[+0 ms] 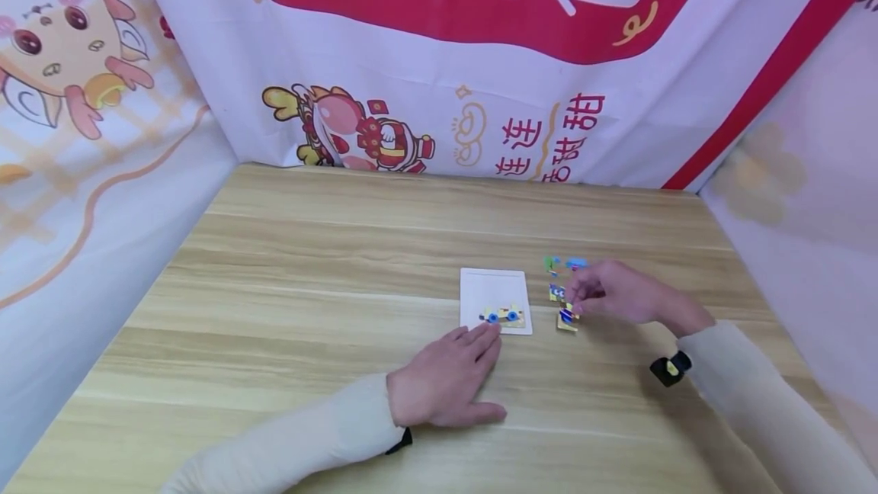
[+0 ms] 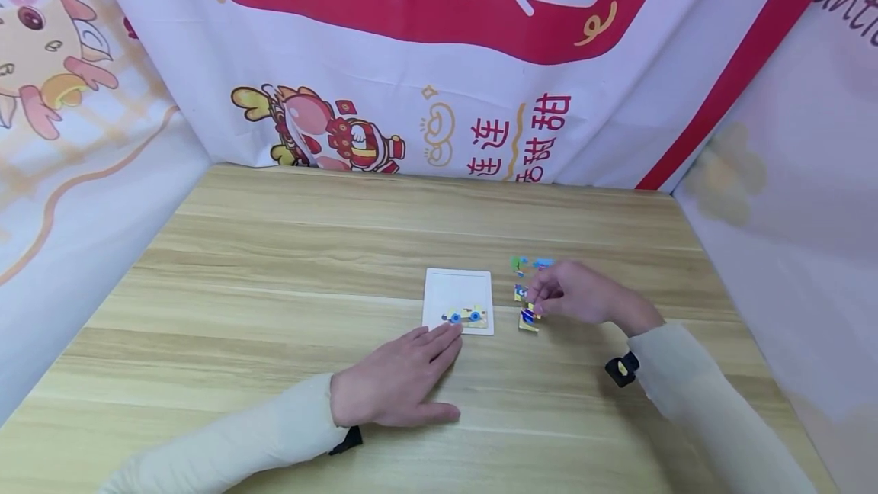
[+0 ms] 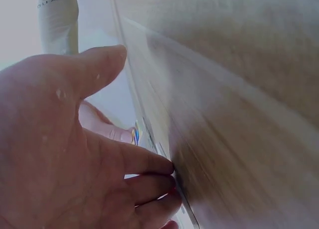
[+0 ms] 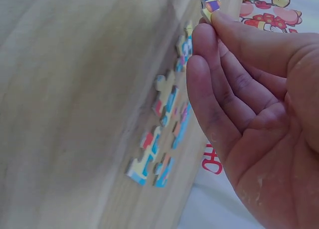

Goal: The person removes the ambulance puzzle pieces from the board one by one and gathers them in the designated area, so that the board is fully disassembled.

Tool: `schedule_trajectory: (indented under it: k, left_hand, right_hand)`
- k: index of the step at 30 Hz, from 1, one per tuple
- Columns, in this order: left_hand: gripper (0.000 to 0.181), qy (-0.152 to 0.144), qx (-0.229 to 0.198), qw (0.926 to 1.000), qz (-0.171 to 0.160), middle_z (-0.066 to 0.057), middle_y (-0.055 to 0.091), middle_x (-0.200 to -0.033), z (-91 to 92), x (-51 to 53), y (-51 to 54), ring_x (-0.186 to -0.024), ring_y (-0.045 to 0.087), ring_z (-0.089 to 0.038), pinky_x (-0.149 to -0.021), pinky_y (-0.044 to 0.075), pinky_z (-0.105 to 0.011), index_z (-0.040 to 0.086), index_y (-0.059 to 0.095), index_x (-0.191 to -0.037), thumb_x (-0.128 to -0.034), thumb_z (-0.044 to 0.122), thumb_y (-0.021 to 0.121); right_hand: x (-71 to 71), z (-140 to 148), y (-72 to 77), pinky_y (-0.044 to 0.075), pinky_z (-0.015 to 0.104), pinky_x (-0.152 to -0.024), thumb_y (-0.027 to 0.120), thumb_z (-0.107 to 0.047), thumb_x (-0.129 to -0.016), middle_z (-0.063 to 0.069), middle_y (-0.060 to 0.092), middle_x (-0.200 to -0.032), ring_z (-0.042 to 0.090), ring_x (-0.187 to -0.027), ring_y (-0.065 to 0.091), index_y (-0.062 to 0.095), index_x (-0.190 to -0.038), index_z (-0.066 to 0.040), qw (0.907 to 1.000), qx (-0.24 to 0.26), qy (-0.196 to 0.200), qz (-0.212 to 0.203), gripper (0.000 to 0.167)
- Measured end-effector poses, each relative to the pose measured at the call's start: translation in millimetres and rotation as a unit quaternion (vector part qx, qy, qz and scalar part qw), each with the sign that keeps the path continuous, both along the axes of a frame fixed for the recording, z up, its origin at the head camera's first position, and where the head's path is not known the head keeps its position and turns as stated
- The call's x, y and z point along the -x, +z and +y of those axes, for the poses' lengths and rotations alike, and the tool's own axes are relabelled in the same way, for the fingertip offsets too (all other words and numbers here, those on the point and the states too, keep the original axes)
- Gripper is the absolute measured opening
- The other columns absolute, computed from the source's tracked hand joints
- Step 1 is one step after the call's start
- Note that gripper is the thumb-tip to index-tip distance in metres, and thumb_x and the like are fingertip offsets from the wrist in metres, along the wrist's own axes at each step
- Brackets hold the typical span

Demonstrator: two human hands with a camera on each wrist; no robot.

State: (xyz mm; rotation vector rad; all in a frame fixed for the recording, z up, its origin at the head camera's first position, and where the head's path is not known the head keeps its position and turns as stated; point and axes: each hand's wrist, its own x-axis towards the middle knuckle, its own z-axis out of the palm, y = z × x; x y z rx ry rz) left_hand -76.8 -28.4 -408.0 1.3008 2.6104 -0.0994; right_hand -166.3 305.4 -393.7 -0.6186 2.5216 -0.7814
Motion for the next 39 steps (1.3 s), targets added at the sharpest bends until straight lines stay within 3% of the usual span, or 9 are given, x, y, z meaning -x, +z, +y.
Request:
schedule_trajectory:
  k: [8,15,20,31,39]
  left_hand:
    - [0.090,0.007,-0.019,0.9992,-0.036,-0.009,0.027,-0.176,-3.2,3.6,1.2,-0.164,0.027,-0.020,-0.133,0.030,-0.034,0.005,0.035,-0.164,-0.1028,0.070,0.045]
    - [0.090,0.008,-0.019,0.9992,-0.034,-0.009,0.028,-0.176,-2.8,3.4,0.1,-0.163,0.027,-0.020,-0.132,0.030,-0.033,0.005,0.036,-0.164,-0.1027,0.071,0.043]
    - [0.090,0.006,-0.016,0.9995,-0.027,-0.009,0.028,-0.175,-2.6,3.7,0.2,-0.163,0.028,-0.020,-0.132,0.030,-0.032,0.005,0.037,-0.164,-0.1029,0.072,0.043]
    - [0.088,0.003,-0.029,0.9988,-0.038,-0.011,0.029,-0.175,-3.3,6.0,0.5,-0.163,0.028,-0.021,-0.132,0.030,-0.033,0.004,0.036,-0.164,-0.1042,0.068,0.044]
    - [0.079,-0.014,-0.034,0.9987,-0.036,-0.012,0.032,-0.174,-5.7,14.7,2.2,-0.162,0.032,-0.022,-0.133,0.029,-0.033,0.005,0.038,-0.163,-0.1086,0.062,0.040]
  right_hand:
    - [-1.7,1.9,-11.0,0.061,0.023,-0.080,0.077,-0.009,-0.096,-0.004,0.074,-0.095,0.014,-0.088,0.066,0.075,-0.100,-0.015,0.9998,0.000,-0.012,-0.013,0.007]
    - [-1.5,-2.0,-19.9,0.062,0.022,-0.078,0.078,-0.009,-0.095,-0.004,0.077,-0.095,0.005,-0.086,0.068,0.078,-0.100,-0.013,0.9987,0.010,0.024,0.044,0.007]
    - [-2.1,-7.1,-17.5,0.062,0.021,-0.077,0.079,-0.007,-0.094,-0.003,0.078,-0.095,0.005,-0.085,0.069,0.079,-0.101,-0.012,0.9973,0.002,0.031,0.066,0.009]
    - [-2.7,-6.7,-16.6,0.062,0.020,-0.076,0.081,-0.009,-0.093,-0.005,0.077,-0.094,0.006,-0.083,0.069,0.078,-0.101,-0.013,0.9982,-0.013,0.009,0.058,0.009]
    - [0.3,-18.6,-6.7,0.062,0.022,-0.076,0.082,-0.013,-0.093,-0.008,0.075,-0.093,0.006,-0.083,0.068,0.080,-0.104,-0.014,0.9944,-0.034,0.015,0.099,0.011]
